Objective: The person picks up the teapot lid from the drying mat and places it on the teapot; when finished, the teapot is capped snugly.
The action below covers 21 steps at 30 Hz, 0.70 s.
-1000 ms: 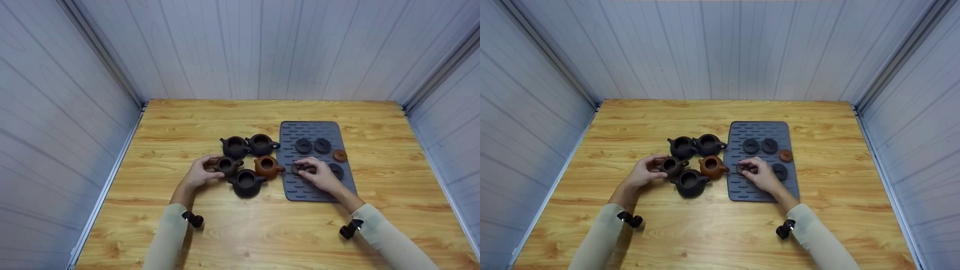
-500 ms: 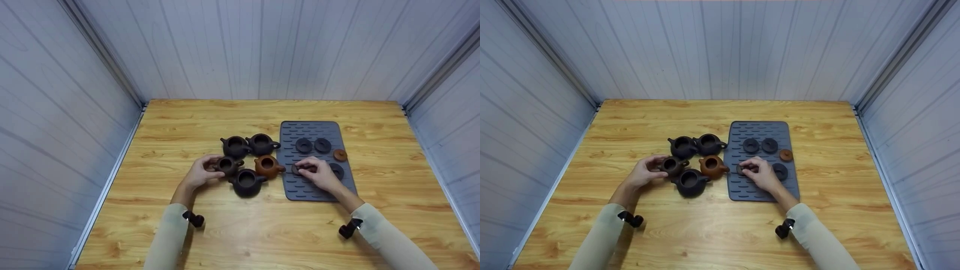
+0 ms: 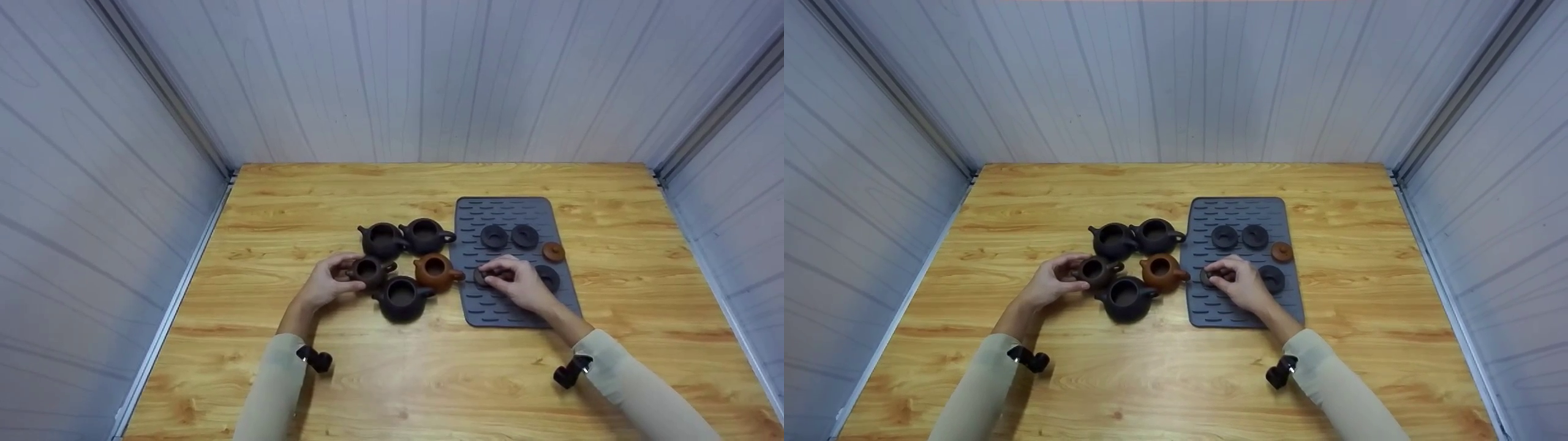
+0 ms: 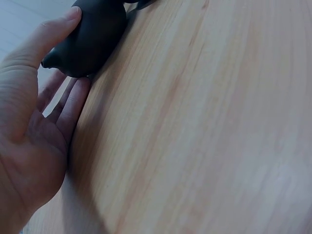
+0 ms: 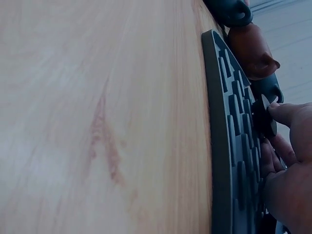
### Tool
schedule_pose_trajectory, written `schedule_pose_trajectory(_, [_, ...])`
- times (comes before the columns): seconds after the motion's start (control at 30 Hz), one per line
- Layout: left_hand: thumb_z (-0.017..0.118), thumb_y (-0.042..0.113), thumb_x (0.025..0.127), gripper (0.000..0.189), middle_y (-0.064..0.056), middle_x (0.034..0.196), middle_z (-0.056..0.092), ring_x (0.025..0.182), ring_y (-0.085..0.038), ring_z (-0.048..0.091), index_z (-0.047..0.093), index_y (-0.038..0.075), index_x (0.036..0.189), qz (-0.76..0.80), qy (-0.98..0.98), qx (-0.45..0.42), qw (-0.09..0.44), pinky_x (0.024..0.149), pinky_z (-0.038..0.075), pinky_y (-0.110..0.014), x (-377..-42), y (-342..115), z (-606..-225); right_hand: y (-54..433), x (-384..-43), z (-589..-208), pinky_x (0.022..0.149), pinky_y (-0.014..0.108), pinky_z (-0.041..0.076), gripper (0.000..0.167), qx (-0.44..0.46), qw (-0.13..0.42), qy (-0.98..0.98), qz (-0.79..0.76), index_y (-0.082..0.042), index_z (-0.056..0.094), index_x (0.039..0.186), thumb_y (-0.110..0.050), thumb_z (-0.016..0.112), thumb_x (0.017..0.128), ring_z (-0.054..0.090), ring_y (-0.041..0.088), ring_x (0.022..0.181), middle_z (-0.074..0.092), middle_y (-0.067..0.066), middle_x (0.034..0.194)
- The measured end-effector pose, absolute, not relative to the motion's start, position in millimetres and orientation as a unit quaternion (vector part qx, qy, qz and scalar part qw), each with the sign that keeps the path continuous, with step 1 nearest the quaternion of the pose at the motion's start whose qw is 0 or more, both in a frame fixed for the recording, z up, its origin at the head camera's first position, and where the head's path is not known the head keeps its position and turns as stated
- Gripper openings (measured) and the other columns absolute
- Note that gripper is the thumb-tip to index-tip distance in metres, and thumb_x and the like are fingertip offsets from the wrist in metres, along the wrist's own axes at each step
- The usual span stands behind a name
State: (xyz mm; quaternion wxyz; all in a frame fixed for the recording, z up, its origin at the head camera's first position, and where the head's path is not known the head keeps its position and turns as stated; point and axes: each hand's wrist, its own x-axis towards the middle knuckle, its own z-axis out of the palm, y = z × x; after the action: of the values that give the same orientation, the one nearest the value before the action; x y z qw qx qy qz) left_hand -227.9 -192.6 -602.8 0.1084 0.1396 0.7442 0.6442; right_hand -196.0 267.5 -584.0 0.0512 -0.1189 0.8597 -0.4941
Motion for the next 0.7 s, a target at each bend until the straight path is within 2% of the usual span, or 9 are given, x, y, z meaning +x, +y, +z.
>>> schedule_pose_trajectory(0.2, [0.089,-0.009,0.088,0.065,-0.036,0.149,0.061,0.126,-0.016,0.069,0.064,-0.011,0.148,0.643,0.746,0.133,0.112,0.107,0.057,-0.018,-225.7,-193.9,-600.0,264.6,-198.7,-577.3,0.089,0.015,0.055,0.020,-0.124,0.051,0.859,-0.494,-0.009,0.085,0.124,-0.008,0.080,0.104,0.072,0.012,0.109,0.078,0.016,0.127])
schedule_pose_trajectory(0.4, [0.089,-0.007,0.090,0.065,-0.037,0.147,0.066,0.128,-0.022,0.071,0.064,-0.010,0.150,0.642,0.746,0.131,0.118,0.107,0.056,-0.019,-226.0,-192.4,-599.4,264.1,-202.5,-568.7,0.090,0.016,0.055,0.021,-0.134,0.048,0.856,-0.497,-0.007,0.085,0.125,-0.008,0.080,0.104,0.069,0.004,0.107,0.078,0.018,0.128])
schedule_pose_trajectory(0.7, [0.090,-0.005,0.090,0.065,-0.036,0.149,0.064,0.131,-0.026,0.070,0.064,-0.010,0.149,0.642,0.747,0.129,0.117,0.106,0.057,-0.020,-223.8,-192.9,-599.0,259.4,-206.6,-556.8,0.098,0.021,0.058,0.020,-0.151,0.049,0.856,-0.493,-0.009,0.085,0.125,-0.012,0.080,0.105,0.073,0.021,0.117,0.078,0.015,0.128])
